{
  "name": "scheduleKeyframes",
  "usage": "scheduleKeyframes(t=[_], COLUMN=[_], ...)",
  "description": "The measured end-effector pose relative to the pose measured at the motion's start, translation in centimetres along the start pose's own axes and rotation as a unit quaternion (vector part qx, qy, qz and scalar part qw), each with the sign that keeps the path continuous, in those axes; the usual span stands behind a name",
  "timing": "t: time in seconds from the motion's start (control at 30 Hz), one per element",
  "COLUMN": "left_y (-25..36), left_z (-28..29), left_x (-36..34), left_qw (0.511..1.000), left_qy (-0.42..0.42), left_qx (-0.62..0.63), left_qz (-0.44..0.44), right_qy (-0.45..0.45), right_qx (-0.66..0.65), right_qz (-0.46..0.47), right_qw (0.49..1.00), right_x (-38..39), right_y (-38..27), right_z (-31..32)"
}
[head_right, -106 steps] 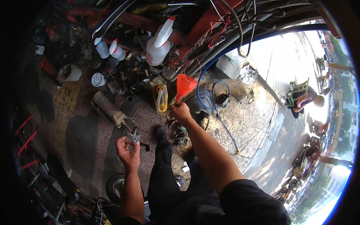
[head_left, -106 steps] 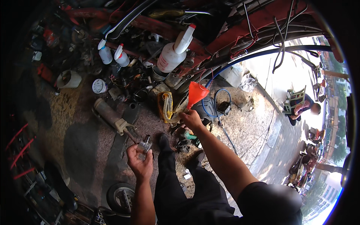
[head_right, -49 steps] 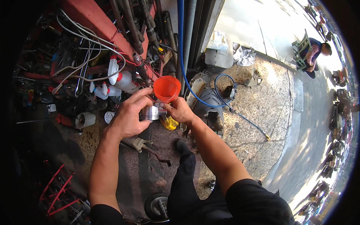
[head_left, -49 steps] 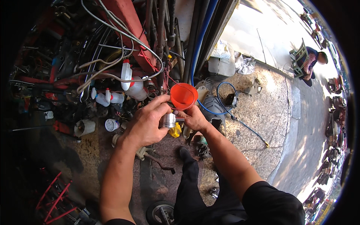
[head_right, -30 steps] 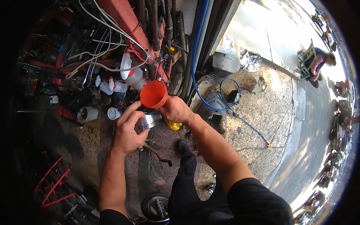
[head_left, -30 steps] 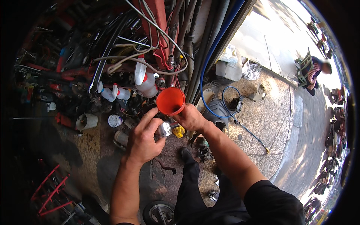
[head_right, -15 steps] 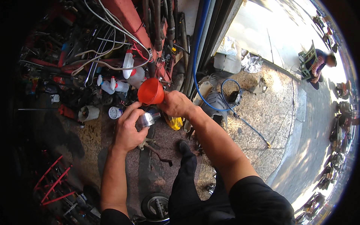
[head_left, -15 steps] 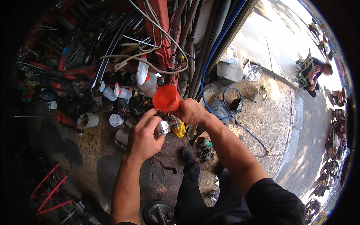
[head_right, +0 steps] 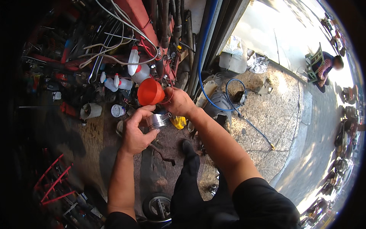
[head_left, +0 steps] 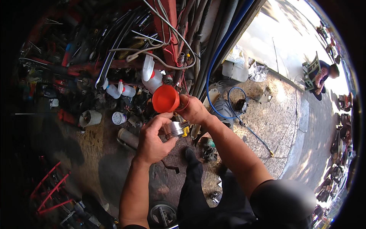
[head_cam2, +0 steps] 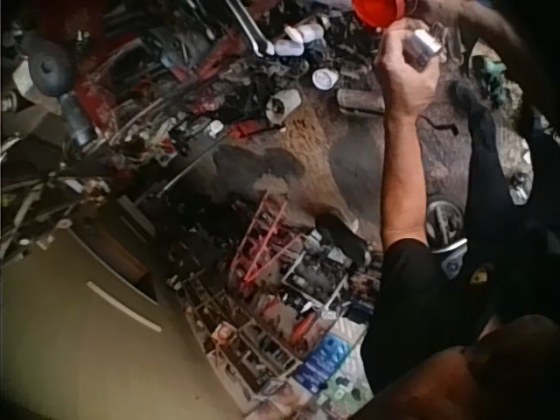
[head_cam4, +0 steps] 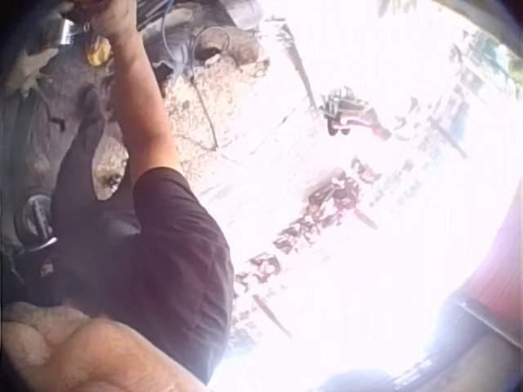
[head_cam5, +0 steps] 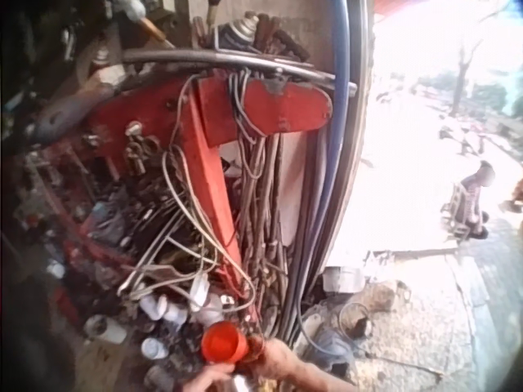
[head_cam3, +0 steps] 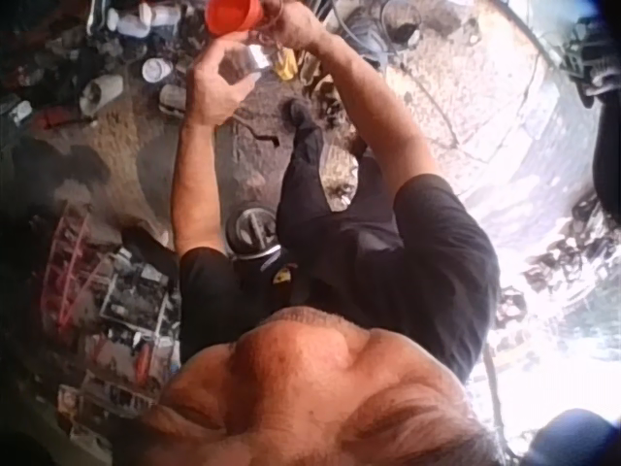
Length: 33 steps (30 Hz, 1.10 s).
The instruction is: The person disassembles and cleans scooter engine components, including the piston and cylinder. They use a funnel to pour oil into the piston, then wipe the parts with a cloth. The person also cleans the engine area of the scooter.
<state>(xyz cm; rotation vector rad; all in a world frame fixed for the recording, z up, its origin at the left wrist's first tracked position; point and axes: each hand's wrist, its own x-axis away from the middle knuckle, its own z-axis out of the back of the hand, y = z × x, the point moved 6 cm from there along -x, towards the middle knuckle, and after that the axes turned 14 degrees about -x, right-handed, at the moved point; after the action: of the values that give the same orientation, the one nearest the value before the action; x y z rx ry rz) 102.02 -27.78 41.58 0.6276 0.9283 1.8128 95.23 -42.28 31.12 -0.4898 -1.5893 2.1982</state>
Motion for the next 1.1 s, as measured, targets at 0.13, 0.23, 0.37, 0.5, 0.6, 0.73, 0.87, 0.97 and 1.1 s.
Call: scheduleKeyframes(t=[0.13, 0.23, 0.37, 0.5, 0.6, 0.73, 0.87, 0.97, 1.1], left_y=[0.2, 1.8, 3.6, 4.8, 6.1, 10.3, 16.7, 21.8, 27.4], left_z=[1.1, 2.1, 3.2, 3.5, 3.2, 3.1, 2.6, 1.7, -0.3], left_x=[1.2, 1.8, 2.5, 3.2, 3.7, 4.5, 5.6, 6.4, 6.9], left_qw=[0.999, 0.994, 0.988, 0.993, 0.991, 0.972, 0.967, 0.968, 0.960], left_qy=[0.032, 0.067, 0.101, 0.104, 0.093, 0.125, 0.106, 0.100, 0.074], left_qx=[-0.006, -0.084, -0.105, -0.049, 0.083, 0.195, 0.231, 0.225, 0.248], left_qz=[0.010, -0.031, -0.045, -0.004, 0.051, 0.030, -0.017, -0.054, -0.104], right_qy=[0.032, 0.059, 0.035, 0.092, -0.004, -0.087, -0.089, -0.067, -0.010], right_qx=[-0.032, -0.028, -0.006, 0.004, -0.350, -0.543, -0.574, -0.496, -0.429], right_qz=[0.040, 0.044, -0.108, -0.117, -0.216, -0.154, -0.078, -0.012, 0.063], right_qw=[0.998, 0.997, 0.994, 0.989, 0.912, 0.821, 0.811, 0.866, 0.901], right_x=[1.3, 2.6, 4.5, 7.8, 11.8, 16.3, 19.5, 22.3, 25.9], right_y=[0.0, 0.3, 1.8, -1.4, -5.6, -14.5, -20.4, -23.8, -27.2], right_z=[0.8, 1.7, 2.4, 4.3, 2.5, 3.3, 6.5, 9.0, 12.5])
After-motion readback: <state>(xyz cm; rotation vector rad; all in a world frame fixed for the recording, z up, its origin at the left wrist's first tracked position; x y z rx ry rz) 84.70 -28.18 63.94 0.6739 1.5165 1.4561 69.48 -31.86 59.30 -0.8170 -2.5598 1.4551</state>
